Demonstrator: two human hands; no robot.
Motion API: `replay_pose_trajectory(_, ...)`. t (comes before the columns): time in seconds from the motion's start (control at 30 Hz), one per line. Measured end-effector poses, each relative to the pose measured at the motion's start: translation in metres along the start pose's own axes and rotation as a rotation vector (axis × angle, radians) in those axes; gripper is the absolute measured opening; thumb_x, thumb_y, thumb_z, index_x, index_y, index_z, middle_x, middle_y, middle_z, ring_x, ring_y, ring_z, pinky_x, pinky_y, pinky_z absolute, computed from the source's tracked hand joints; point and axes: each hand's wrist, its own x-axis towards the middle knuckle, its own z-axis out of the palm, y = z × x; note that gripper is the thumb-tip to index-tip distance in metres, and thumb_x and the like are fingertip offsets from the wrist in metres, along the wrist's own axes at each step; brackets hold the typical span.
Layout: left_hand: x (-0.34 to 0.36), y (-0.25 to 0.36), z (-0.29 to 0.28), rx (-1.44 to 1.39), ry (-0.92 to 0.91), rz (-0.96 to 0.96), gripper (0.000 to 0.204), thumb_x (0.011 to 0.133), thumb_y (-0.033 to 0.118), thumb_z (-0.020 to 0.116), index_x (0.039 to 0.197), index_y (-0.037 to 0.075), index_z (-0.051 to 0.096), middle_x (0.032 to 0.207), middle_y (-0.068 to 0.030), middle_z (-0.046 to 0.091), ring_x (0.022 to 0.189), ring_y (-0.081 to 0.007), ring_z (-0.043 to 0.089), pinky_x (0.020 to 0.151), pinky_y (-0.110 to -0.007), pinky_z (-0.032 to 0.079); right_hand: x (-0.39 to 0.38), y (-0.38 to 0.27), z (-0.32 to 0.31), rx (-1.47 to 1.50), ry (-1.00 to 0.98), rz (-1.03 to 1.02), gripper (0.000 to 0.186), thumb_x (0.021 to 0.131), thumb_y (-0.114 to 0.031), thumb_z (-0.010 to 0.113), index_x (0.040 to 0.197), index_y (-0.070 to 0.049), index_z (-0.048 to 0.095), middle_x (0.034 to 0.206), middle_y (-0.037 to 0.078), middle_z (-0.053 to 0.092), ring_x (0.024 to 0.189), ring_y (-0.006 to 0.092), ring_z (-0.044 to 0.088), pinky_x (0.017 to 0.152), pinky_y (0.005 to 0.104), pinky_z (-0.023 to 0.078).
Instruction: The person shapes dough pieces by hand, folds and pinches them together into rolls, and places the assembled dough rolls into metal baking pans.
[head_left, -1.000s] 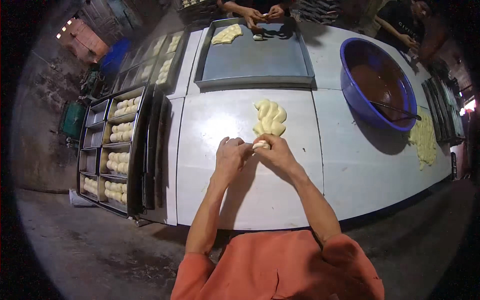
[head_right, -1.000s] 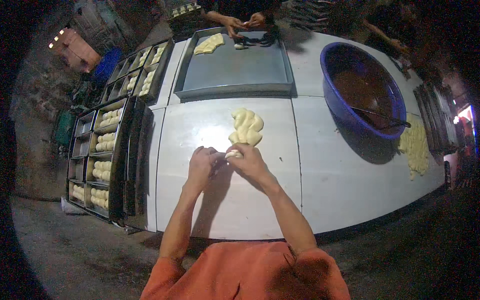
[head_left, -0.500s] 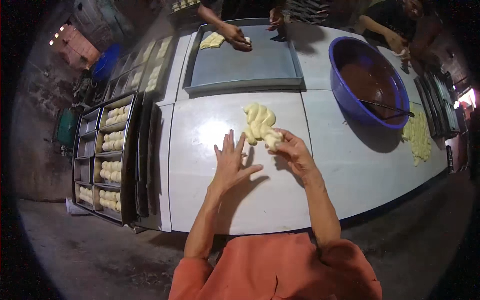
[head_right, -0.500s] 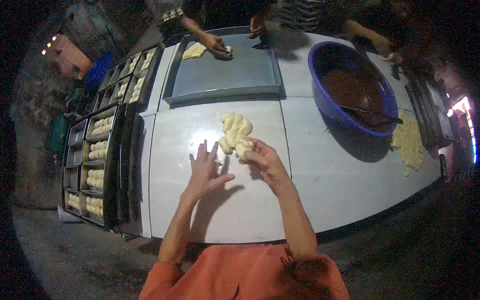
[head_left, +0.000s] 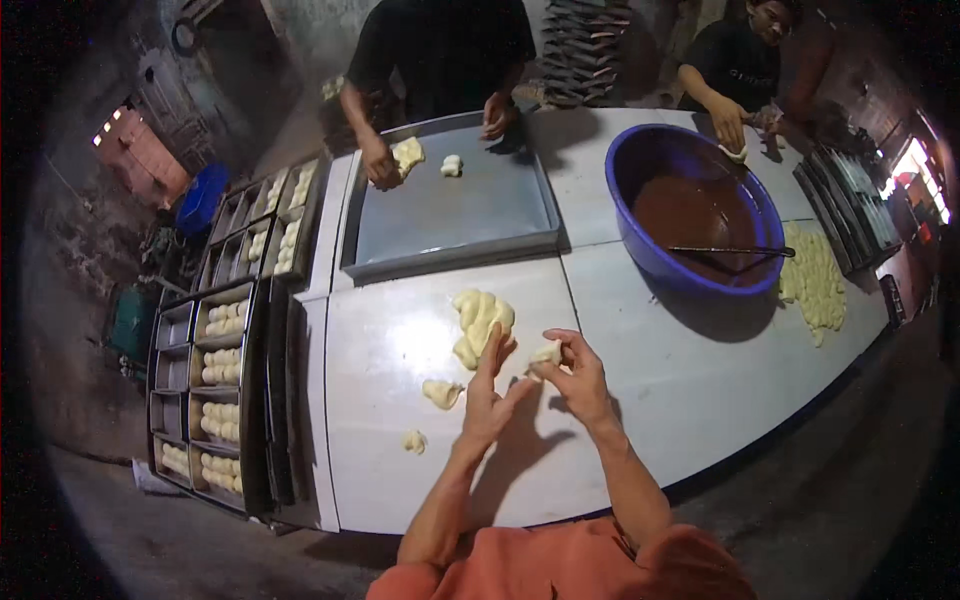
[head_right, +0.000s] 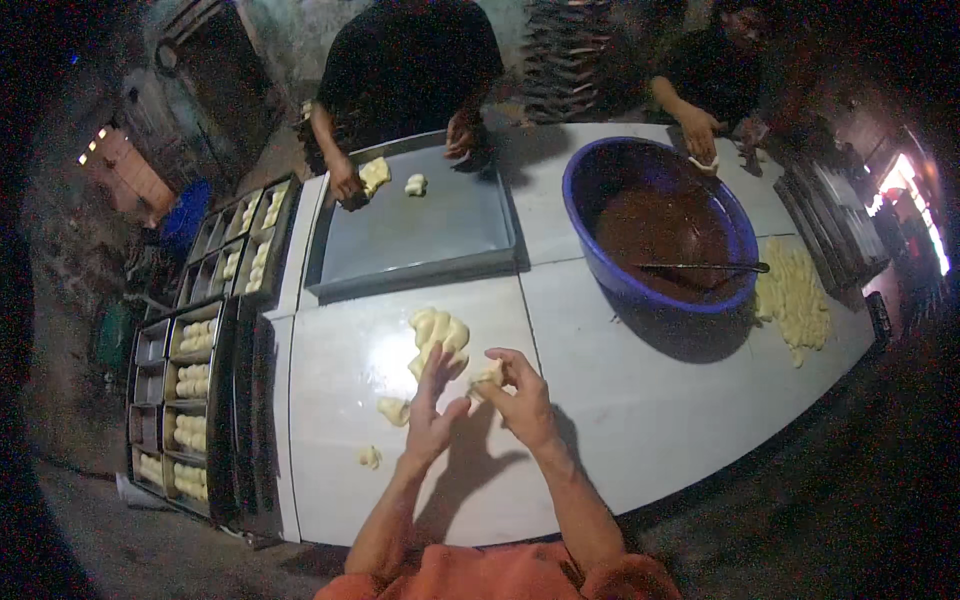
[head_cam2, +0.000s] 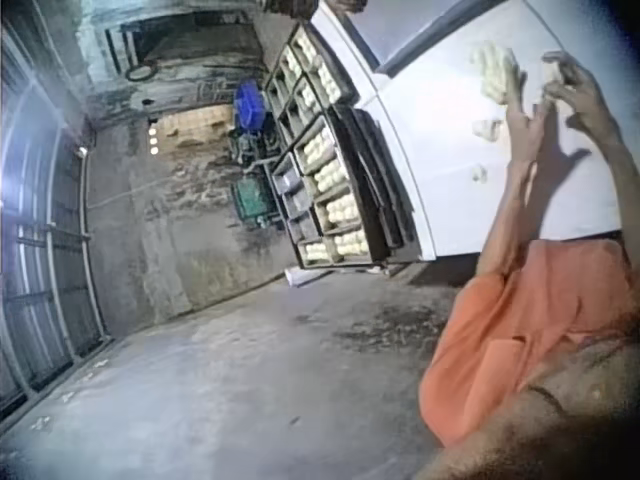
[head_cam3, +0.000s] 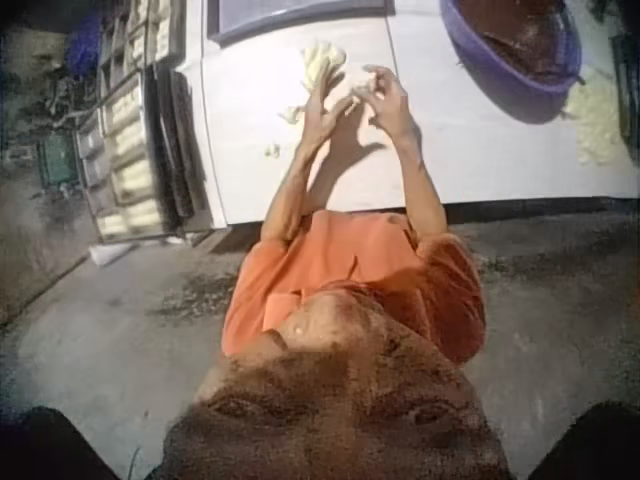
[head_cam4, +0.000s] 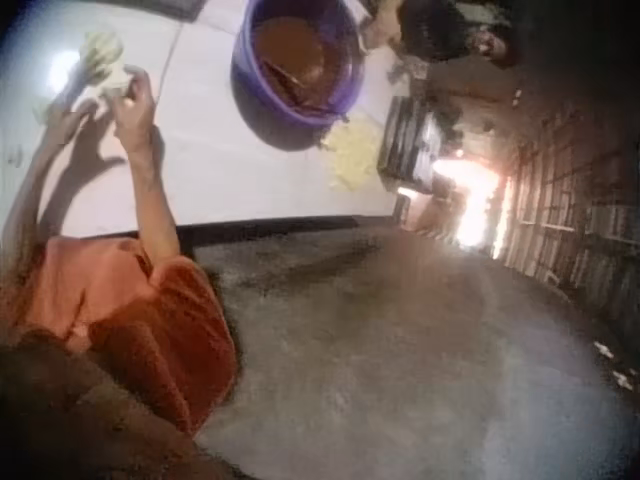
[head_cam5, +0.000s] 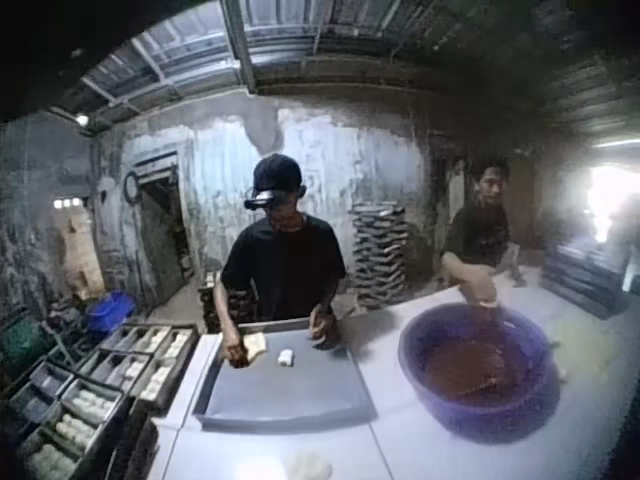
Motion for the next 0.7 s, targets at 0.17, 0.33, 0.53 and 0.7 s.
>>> replay_pose_trajectory(0.17, 0.024, 0.009, 0.051, 0.121, 0.029, 0.317, 0.083, 0.088, 0.036, 0.077, 0.150, -0.003, 0.037, 0.129, -0.0226, 0.064, 0.117, -0.0287, 0.065, 0.094, -0.035, 0.053, -0.014, -0.031, -0.006, 0.564, -0.076, 0.096, 0.035, 0.084, -0.008, 0.075, 0.115, -0.002, 0.059, 0.098, 0.003, 0.066, 0.087, 0.0110, 0.064, 0.075, 0.0247, 0.054)
replay_pose_trajectory(0.33, 0.033, 0.009, 0.105, -0.236, 0.063, 0.201, 0.096, 0.083, 0.034, 0.082, 0.154, -0.001, 0.028, 0.127, -0.0230, 0.064, 0.113, -0.0263, 0.066, 0.096, -0.034, 0.051, -0.004, -0.037, -0.041, 0.890, -0.093, 0.171, 0.034, 0.087, -0.006, 0.073, 0.118, -0.002, 0.059, 0.105, 0.006, 0.065, 0.094, 0.0156, 0.066, 0.084, 0.0277, 0.056)
replay_pose_trajectory(0.53, 0.025, 0.010, 0.092, -0.336, -0.113, -0.157, 0.100, 0.083, 0.022, 0.083, 0.158, 0.005, 0.020, 0.140, -0.0255, 0.053, 0.110, -0.0268, 0.066, 0.095, -0.037, 0.053, 0.041, -0.080, -0.112, 0.548, 0.034, -0.036, 0.027, 0.090, -0.014, 0.072, 0.113, -0.005, 0.059, 0.099, 0.005, 0.066, 0.088, 0.0166, 0.066, 0.080, 0.0291, 0.057)
replay_pose_trajectory(0.7, 0.016, 0.036, 0.055, -0.038, -0.240, -0.396, 0.062, 0.093, 0.017, 0.072, 0.147, 0.003, 0.043, 0.128, -0.0211, 0.063, 0.109, -0.0253, 0.067, 0.096, -0.037, 0.053, 0.128, -0.110, -0.215, -0.084, 0.220, -0.179, 0.025, 0.092, -0.017, 0.064, 0.113, -0.003, 0.060, 0.101, 0.010, 0.069, 0.087, 0.0189, 0.068, 0.076, 0.0334, 0.056)
